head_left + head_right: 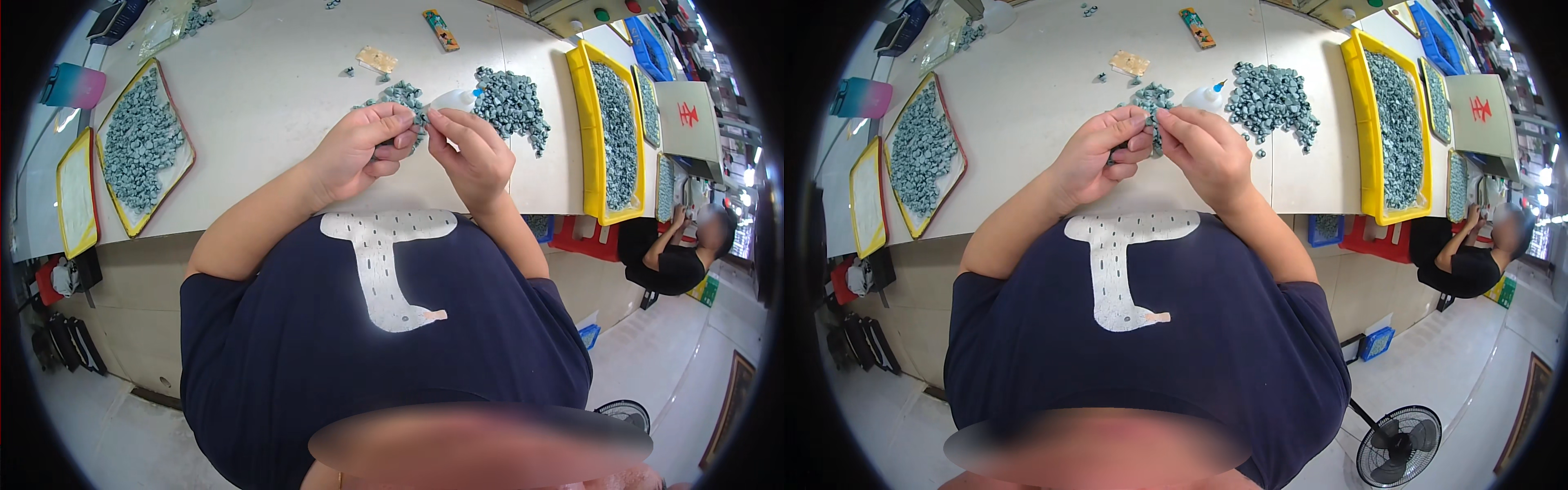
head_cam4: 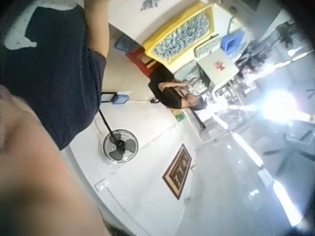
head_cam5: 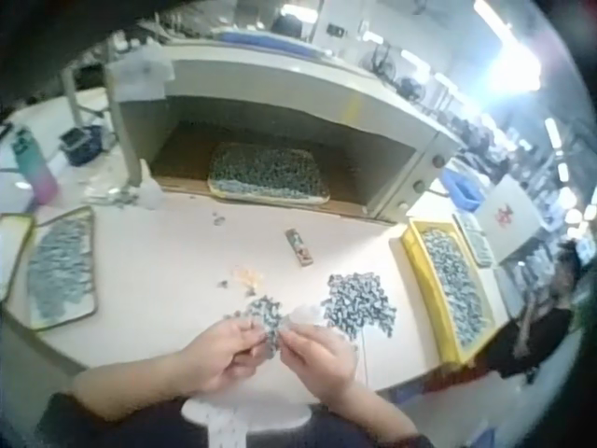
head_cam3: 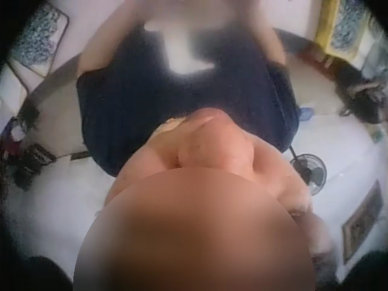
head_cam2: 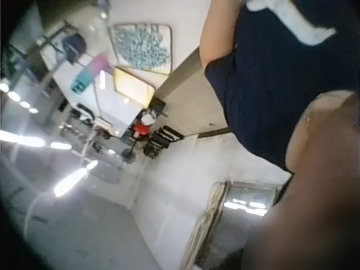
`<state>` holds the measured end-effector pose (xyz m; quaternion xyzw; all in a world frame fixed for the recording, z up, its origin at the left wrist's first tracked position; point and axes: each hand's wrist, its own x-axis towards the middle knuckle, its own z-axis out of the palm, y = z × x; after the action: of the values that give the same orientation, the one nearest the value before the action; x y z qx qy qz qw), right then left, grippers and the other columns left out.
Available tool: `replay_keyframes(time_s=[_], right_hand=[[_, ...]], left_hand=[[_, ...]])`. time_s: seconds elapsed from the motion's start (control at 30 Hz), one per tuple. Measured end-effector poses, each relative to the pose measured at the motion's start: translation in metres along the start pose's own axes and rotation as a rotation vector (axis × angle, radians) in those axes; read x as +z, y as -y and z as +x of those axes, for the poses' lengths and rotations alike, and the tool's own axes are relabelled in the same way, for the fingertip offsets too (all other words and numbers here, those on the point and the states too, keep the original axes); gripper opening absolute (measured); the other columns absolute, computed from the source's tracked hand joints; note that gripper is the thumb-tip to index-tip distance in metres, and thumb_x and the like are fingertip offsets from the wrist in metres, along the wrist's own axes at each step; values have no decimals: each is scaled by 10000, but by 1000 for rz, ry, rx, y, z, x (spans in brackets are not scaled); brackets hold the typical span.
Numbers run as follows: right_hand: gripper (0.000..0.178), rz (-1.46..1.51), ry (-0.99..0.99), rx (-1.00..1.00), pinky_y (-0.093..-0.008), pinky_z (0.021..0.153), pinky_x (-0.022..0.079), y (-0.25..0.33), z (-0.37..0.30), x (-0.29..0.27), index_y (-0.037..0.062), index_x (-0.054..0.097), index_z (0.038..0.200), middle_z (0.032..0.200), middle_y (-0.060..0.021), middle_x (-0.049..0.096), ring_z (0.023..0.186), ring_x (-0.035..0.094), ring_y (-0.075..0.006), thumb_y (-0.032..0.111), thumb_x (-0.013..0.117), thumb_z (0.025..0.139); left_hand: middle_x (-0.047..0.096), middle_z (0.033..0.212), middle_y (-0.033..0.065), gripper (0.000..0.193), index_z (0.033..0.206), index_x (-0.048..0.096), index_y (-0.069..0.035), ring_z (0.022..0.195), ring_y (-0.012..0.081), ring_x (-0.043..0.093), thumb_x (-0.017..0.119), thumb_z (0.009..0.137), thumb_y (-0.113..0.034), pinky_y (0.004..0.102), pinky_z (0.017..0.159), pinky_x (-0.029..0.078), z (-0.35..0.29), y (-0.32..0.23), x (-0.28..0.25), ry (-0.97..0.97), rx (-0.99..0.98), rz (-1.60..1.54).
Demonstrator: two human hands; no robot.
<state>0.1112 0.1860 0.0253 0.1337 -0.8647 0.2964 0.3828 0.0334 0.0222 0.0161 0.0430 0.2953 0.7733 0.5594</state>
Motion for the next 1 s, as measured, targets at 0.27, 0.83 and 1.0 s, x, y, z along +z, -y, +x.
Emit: replay_keyframes(time_s=[0.27, 0.83, 1.0], right_hand=[[287, -30, 13, -160, -292, 571, 503, -6, -1, 4, -45, 657, 940, 859, -119, 664, 671, 624, -218, -60, 746, 668], [224, 78, -7, -80, -276, 601, 526, -4, -3, 10, -45, 660, 863, 878, -142, 673, 710, 650, -204, -107, 737, 663], [197, 154, -7, 97, -245, 584, 543, -4, -5, 10, -2, 674, 857, 871, -103, 695, 688, 663, -167, -79, 740, 688]], left_hand=[[479, 754, -21, 140, 874, 515, -92, 569, 32, 320, 523, 972, -191, 175, 434, 231, 1, 1, -3, -17, 17, -4], [507, 744, -12, 141, 899, 521, -68, 561, 26, 336, 548, 964, -190, 187, 443, 242, -3, 5, -1, -32, 155, 131], [518, 712, -12, 165, 914, 523, -58, 537, 24, 371, 563, 963, -210, 194, 449, 286, -6, 7, 3, -117, 318, 381]])
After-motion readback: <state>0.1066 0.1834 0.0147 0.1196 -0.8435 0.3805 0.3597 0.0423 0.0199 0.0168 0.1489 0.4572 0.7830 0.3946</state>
